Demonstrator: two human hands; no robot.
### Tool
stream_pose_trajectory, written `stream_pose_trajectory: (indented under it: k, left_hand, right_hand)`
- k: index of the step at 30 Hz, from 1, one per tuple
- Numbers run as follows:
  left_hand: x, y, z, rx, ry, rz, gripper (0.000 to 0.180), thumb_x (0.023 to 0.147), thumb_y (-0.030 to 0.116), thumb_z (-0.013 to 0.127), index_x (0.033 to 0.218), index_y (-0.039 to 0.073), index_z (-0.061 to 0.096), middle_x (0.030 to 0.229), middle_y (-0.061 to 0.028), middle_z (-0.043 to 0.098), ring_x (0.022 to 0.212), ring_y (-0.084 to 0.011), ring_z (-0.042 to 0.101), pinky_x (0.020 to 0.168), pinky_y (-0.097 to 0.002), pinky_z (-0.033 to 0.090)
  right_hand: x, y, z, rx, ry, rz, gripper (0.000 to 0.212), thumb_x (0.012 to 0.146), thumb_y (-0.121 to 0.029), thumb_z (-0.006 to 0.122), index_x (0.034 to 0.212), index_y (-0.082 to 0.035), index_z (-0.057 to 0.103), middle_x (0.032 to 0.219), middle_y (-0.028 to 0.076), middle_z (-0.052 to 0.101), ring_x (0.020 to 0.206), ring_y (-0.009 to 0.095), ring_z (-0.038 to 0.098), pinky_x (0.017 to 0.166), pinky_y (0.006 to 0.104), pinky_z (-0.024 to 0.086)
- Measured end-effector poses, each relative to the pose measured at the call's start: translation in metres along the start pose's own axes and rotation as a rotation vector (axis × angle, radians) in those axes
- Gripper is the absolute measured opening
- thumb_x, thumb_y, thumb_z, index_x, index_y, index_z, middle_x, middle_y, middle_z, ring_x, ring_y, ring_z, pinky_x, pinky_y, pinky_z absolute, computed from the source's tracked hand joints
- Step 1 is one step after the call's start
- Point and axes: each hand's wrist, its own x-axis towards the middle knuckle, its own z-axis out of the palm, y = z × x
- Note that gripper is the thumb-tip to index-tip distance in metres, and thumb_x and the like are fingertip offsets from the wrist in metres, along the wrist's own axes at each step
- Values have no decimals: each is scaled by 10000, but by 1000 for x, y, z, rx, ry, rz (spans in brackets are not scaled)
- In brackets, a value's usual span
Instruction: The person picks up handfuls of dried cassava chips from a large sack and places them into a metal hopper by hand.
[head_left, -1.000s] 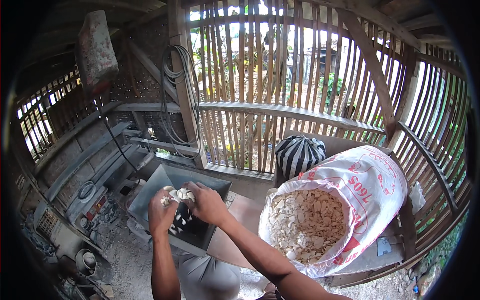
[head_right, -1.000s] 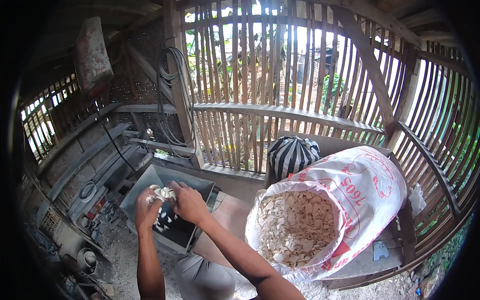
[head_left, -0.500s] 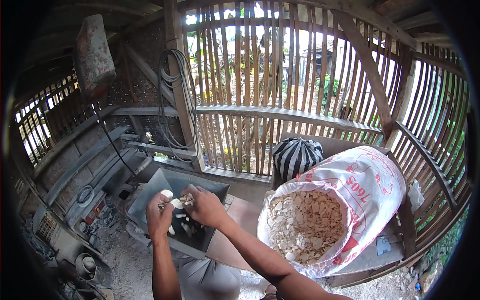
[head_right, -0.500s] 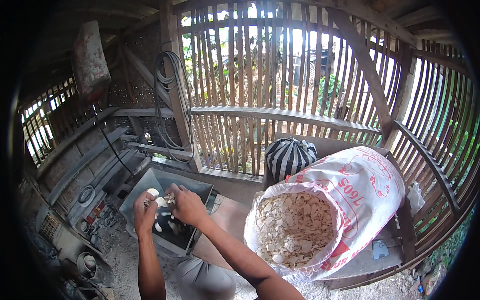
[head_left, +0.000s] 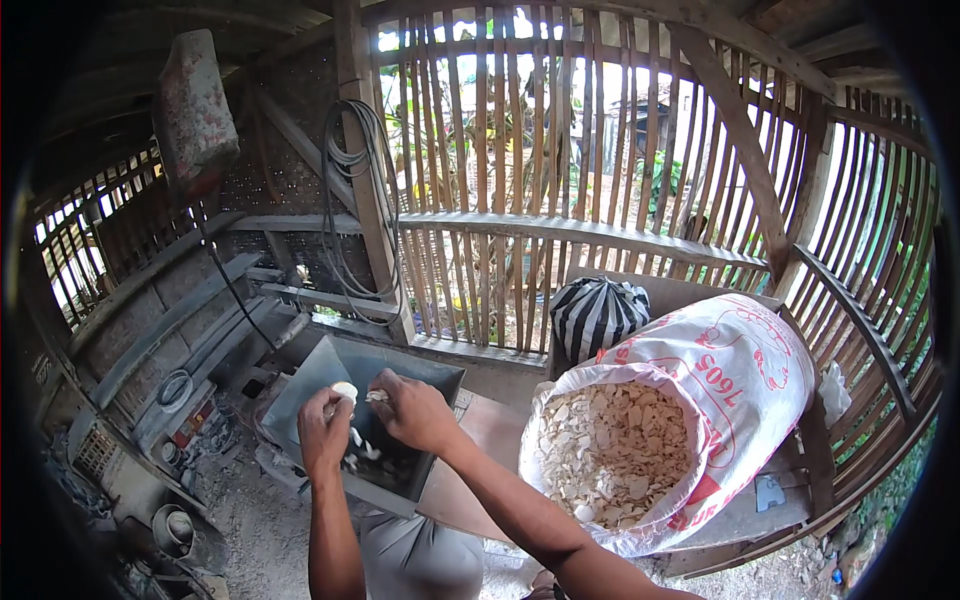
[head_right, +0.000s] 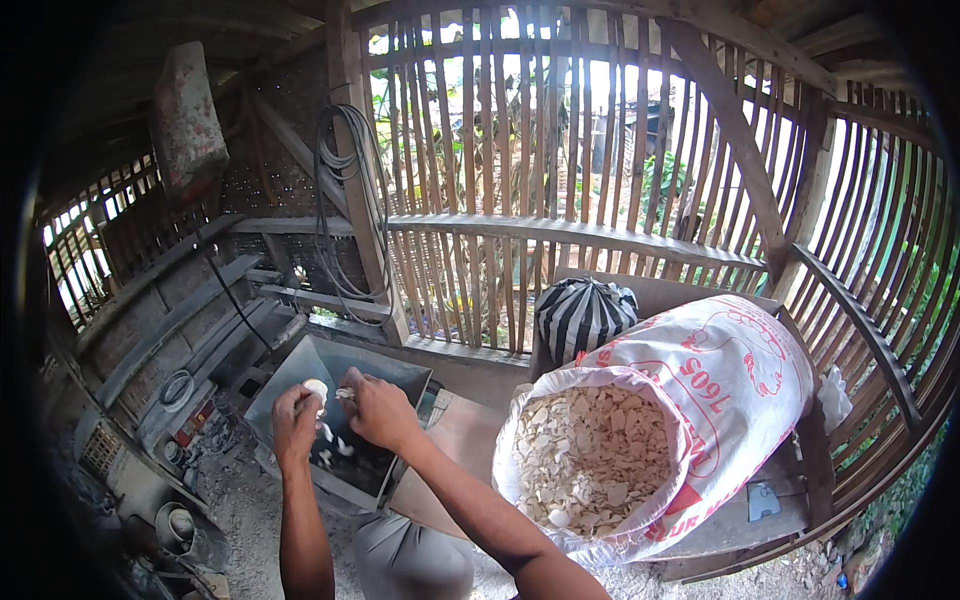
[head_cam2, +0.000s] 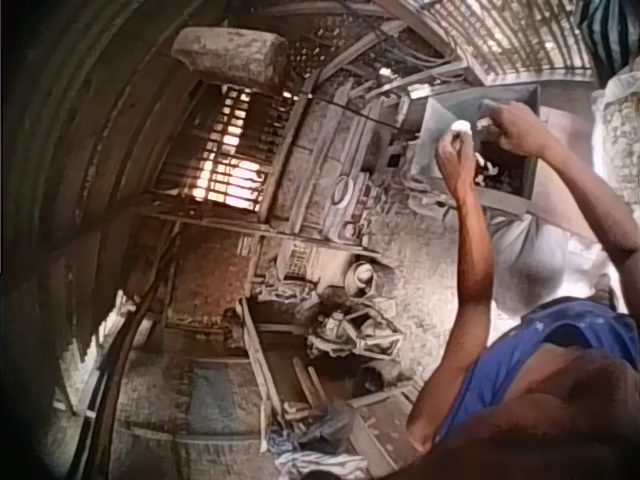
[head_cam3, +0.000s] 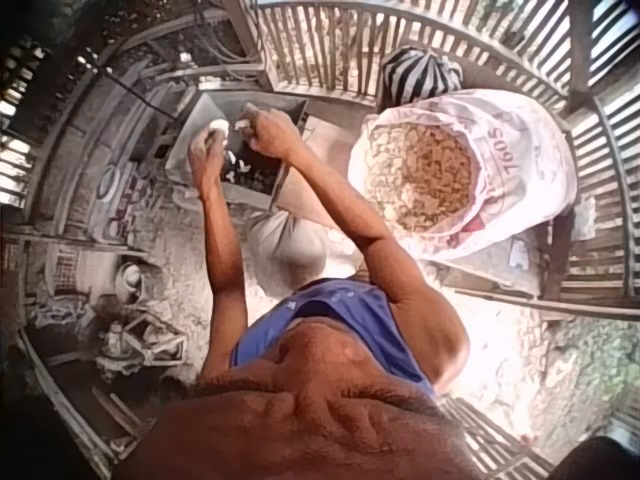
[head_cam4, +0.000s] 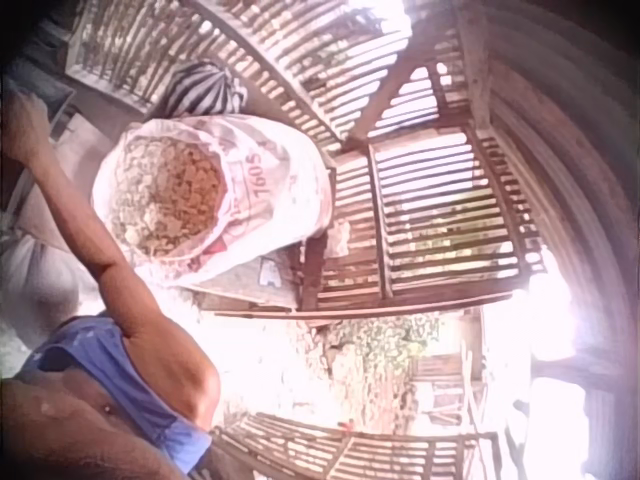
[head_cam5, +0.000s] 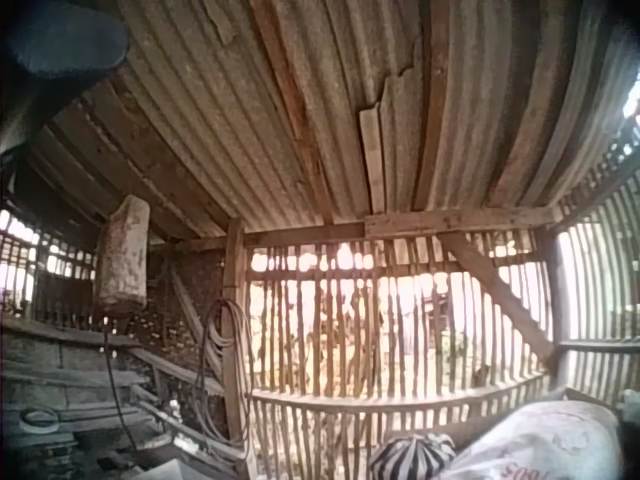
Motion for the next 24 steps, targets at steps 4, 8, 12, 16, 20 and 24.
stream_pose_trajectory:
  k: [4,8,12,16,20,24]
  left_hand:
    - [0,2,-4,78,-33,-69,283,848,225,624,791,-51,657,741,-193,664,689,-328,637,693,-425,475]
    - [0,2,-2,154,-38,-22,299,856,242,642,788,-49,666,728,-188,672,702,-364,646,701,-438,478]
    - [2,7,-5,189,-64,38,285,880,231,629,806,-41,677,855,-184,701,823,-382,661,766,-443,489]
    - [3,-6,-4,249,11,146,240,891,196,617,901,-30,696,980,-173,712,940,-366,664,839,-436,495]
    - [6,10,1,176,-35,84,227,880,157,614,978,-25,706,984,-180,715,939,-339,680,870,-408,504]
    - [6,0,1,59,9,126,230,906,111,601,1045,-46,695,1031,-174,716,985,-292,687,900,-374,510]
  right_hand:
    - [0,-4,0,-30,1,26,241,882,-232,658,1043,-68,585,879,166,688,877,394,668,740,492,509]
    - [1,-9,-5,-113,-64,142,260,867,-290,689,987,-73,611,881,157,695,866,382,674,728,483,517]
    - [1,-11,-3,-150,15,94,351,842,-392,727,938,-68,634,875,147,698,851,371,677,724,474,526]
    - [5,-17,-6,-85,100,24,343,848,-364,751,921,-43,658,874,152,700,831,334,691,719,434,531]
    - [-2,-3,-35,365,284,59,302,850,-292,806,929,-16,714,854,56,707,792,122,643,724,293,513]
    - [-36,29,-102,590,273,312,225,916,-220,749,975,-6,712,859,30,710,815,88,640,744,247,509]
